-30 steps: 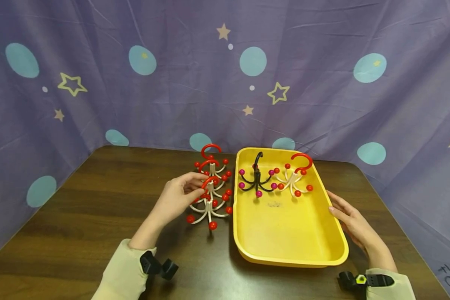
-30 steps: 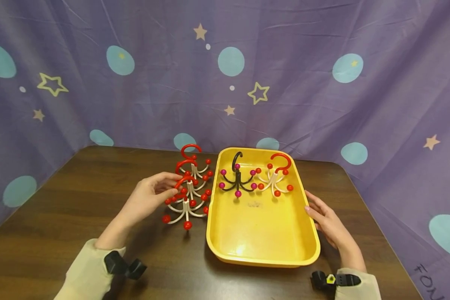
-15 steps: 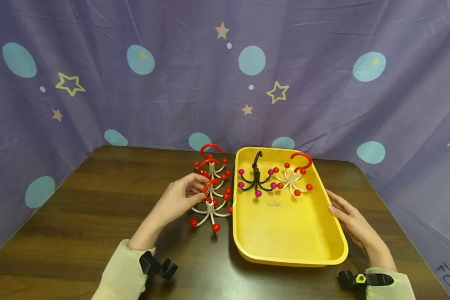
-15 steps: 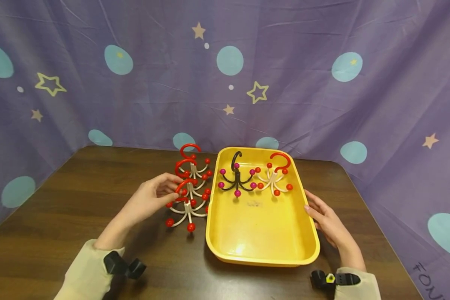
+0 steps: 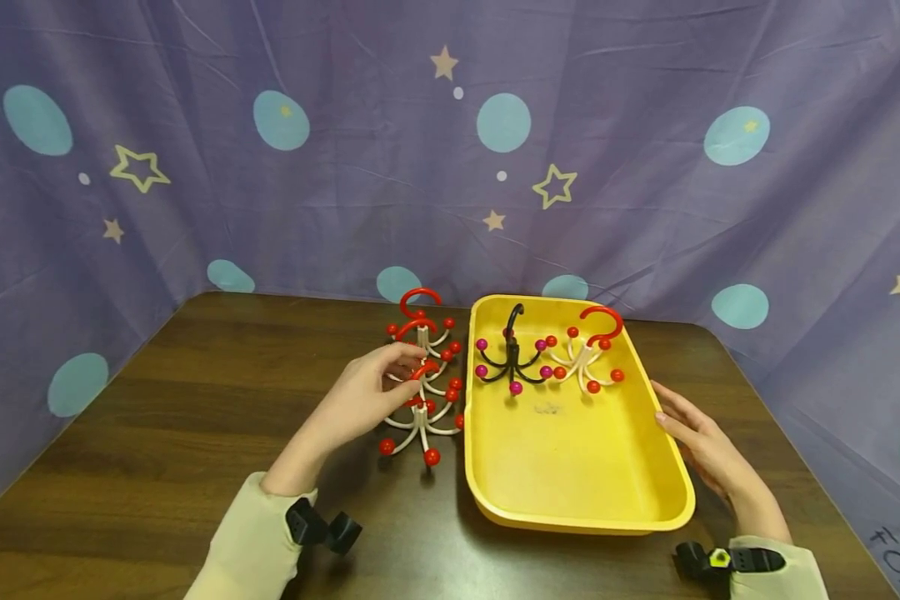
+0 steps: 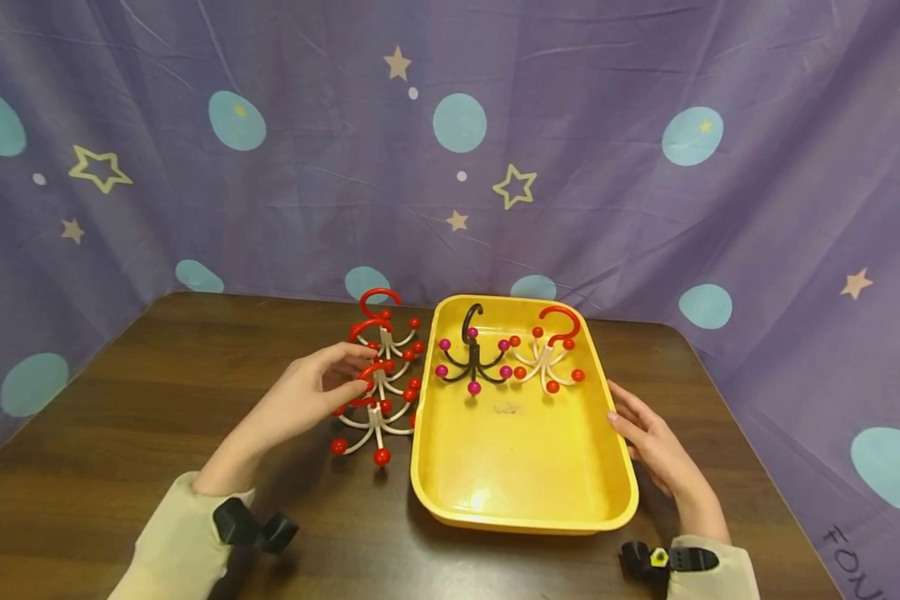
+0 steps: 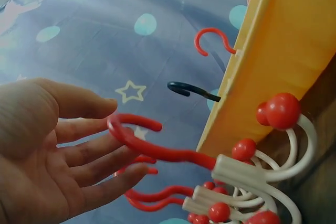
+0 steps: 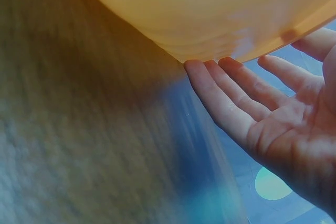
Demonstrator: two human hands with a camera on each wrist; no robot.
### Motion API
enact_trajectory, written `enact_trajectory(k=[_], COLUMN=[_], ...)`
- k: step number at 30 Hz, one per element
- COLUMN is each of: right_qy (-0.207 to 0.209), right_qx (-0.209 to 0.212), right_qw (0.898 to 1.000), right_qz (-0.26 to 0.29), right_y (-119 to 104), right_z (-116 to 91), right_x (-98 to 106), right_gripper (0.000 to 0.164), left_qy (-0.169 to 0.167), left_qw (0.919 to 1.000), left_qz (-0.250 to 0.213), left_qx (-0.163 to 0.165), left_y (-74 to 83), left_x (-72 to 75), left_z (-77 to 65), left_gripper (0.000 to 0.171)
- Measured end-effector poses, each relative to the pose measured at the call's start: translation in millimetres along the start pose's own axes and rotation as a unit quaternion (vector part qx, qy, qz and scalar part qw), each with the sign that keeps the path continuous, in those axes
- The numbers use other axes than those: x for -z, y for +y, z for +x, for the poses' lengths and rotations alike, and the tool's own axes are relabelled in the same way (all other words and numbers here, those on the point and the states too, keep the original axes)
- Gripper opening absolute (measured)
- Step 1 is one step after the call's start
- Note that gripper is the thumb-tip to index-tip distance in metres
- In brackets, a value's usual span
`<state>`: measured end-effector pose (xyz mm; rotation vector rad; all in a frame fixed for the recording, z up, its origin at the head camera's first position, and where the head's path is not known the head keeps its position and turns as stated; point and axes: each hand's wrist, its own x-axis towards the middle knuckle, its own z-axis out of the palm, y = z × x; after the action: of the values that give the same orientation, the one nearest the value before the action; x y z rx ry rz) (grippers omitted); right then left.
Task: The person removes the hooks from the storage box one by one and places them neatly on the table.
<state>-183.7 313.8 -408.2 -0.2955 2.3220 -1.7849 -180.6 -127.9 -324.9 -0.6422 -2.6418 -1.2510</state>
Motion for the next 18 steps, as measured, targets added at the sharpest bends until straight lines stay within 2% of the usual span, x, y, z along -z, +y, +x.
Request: enact_trajectory(k=[7, 14, 18], right_qy=[0.002, -0.004, -0.005], right_qx=[-0.002, 0.004, 0.004], right_qw=[1.000, 1.000, 1.000], right_qz=[-0.004, -0.002, -0.001], right_y=[0.5, 0.4, 1.0], right_z=[1.0, 1.4, 1.4], right_x=[-0.3, 0.8, 1.1], right_gripper=[0.059, 0.059, 0.059], left_qy=[0.012, -0.001, 0.006], left_qw=[0.9975, 0.9968, 0.9958], left_qz=[0.061, 0.071, 0.080], left_qx=[-0.034, -0.037, -0.045], left_y=[19.6, 43.1, 54.2], left_x=[-8.2, -22.6, -33.3], left_z=[17.4, 33.6, 43.2], left_gripper=[0.030, 0.030, 0.030])
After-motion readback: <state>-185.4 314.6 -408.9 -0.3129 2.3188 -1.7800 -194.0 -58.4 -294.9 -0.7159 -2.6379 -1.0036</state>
